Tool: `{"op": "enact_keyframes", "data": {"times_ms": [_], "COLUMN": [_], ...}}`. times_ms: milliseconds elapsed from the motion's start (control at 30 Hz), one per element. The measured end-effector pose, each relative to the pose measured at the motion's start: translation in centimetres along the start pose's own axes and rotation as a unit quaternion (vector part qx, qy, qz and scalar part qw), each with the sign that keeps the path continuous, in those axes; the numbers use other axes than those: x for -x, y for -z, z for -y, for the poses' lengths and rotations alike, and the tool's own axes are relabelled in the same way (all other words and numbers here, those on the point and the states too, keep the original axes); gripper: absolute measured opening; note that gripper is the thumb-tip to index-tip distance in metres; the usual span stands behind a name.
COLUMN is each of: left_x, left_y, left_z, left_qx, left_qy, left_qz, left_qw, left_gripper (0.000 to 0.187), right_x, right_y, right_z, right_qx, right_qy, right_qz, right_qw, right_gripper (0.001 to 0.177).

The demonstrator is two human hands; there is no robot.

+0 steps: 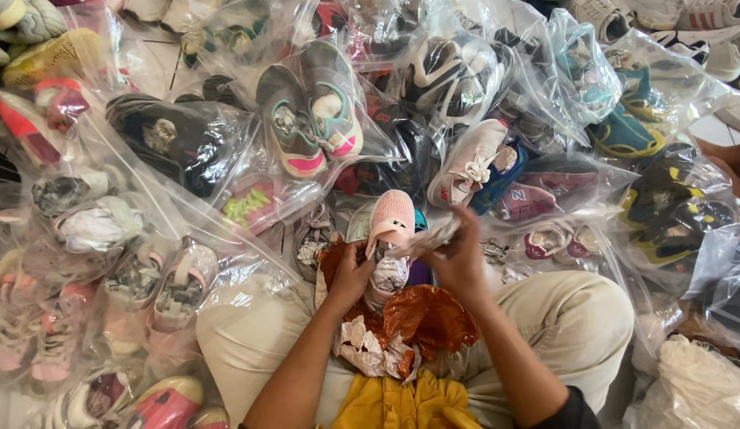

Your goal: The person stuffs paper into shoes, places them into plastic bags, and organizes the bags while sitting on the floor.

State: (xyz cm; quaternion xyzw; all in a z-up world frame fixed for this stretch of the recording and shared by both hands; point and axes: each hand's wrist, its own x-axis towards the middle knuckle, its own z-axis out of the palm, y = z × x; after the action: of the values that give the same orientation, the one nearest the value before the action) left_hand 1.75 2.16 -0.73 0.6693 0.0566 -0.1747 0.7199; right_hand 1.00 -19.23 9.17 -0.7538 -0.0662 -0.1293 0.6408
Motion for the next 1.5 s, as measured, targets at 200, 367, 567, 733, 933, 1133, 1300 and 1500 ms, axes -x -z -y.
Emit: {"op": "enact_keyframes", "data": {"times_ms": [200, 367, 567, 733, 933, 1133, 1300, 1500], "left_x": [0.9, 0.7, 0.3, 0.5, 0.3, 0.4, -0.2, 0.5], "left_y": [-0.4, -0.8, -0.6, -1.0, -1.0, -1.2, -1.2, -1.1], "left_z": [-1.3, -0.9, 0.1, -0.3, -0.7, -1.4, -0.4, -1.3], "left_qx": [-0.006, -0.069, -0.084, -0.089, -0.148, -0.144, -0.205, -0.211], "left_qy": [-0.014, -0.041, -0.057, -0.065, -0.017, -0.005, -0.001, -0.008], "left_qz": [-0.005, 0.006, 0.009, 0.008, -0.036, -0.037, -0.072, -0.062], "left_qw": [1.0, 0.997, 0.995, 0.994, 0.988, 0.989, 0.976, 0.975], "left_gripper": [0.049, 0.046, 0.044, 0.044, 0.044, 0.041, 0.029, 0.033], "right_x": [2.5, 1.3, 2.6, 3.2, 3.4, 1.8, 0.9, 1.2], "right_y": [-3.8, -3.2, -3.4, -3.5, -2.8, -2.9, -4.1, -1.4], "right_z": [-9.9, -7.9, -6.5, -5.1, -2.1, -5.6, -5.2, -4.6], "right_qx": [0.324, 0.388, 0.398, 0.49, 0.471, 0.469, 0.535, 0.454], "right_qy": [0.247, 0.409, 0.359, 0.298, 0.135, 0.107, 0.028, -0.129], "right_qz": [0.076, 0.146, 0.185, 0.187, 0.25, 0.24, 0.281, 0.356], "right_qw": [0.91, 0.813, 0.824, 0.798, 0.835, 0.843, 0.796, 0.806], "right_gripper": [0.033, 0.013, 0.01, 0.017, 0.053, 0.037, 0.035, 0.058]}}
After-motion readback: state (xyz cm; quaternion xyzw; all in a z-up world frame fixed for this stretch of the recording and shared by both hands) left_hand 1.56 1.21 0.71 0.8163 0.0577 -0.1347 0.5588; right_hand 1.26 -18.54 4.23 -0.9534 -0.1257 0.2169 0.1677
